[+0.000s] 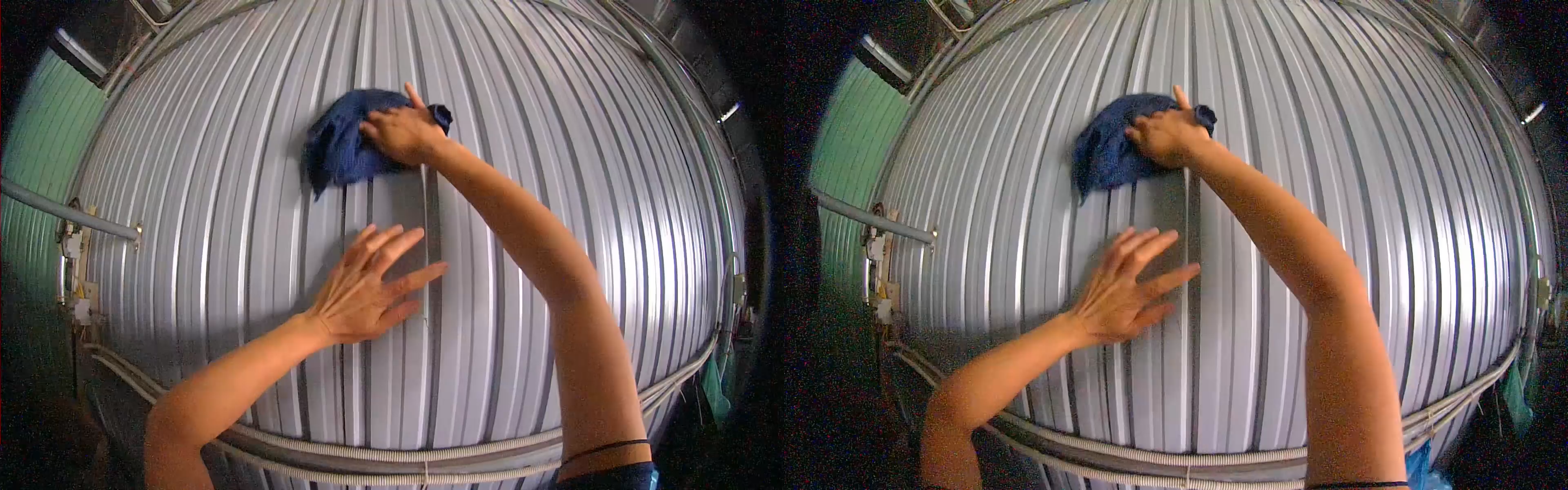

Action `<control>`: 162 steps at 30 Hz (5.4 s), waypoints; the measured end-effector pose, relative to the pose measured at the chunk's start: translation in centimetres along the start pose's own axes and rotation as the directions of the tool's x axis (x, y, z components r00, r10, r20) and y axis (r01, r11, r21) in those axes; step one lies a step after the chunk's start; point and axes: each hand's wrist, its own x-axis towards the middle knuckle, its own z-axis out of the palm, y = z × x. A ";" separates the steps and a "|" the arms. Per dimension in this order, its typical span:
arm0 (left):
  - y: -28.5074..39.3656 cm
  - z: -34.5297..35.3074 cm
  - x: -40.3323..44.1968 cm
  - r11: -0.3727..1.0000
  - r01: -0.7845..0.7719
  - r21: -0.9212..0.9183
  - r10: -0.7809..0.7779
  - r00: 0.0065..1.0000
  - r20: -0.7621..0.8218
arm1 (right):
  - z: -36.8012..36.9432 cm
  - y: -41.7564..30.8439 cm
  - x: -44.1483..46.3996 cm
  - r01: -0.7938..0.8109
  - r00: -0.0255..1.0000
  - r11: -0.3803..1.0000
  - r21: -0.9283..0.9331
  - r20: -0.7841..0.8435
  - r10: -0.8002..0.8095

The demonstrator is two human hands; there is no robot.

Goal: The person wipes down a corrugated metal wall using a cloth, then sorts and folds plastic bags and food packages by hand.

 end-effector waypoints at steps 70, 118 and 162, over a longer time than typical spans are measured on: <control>21.5 12.5 22.8 0.992 -0.037 -0.124 0.051 0.992 0.111 | -12.9 19.6 -59.8 -0.168 0.890 0.981 -0.098 0.414 0.194; 24.7 8.8 17.8 0.991 -0.069 -0.111 0.094 0.966 0.240 | -16.0 21.6 -72.5 -0.176 0.947 0.980 0.090 0.286 0.144; 56.6 19.5 0.0 0.408 0.913 -0.010 -0.540 0.250 0.803 | -30.0 -3.2 -68.9 -0.757 0.648 0.149 0.636 0.761 0.042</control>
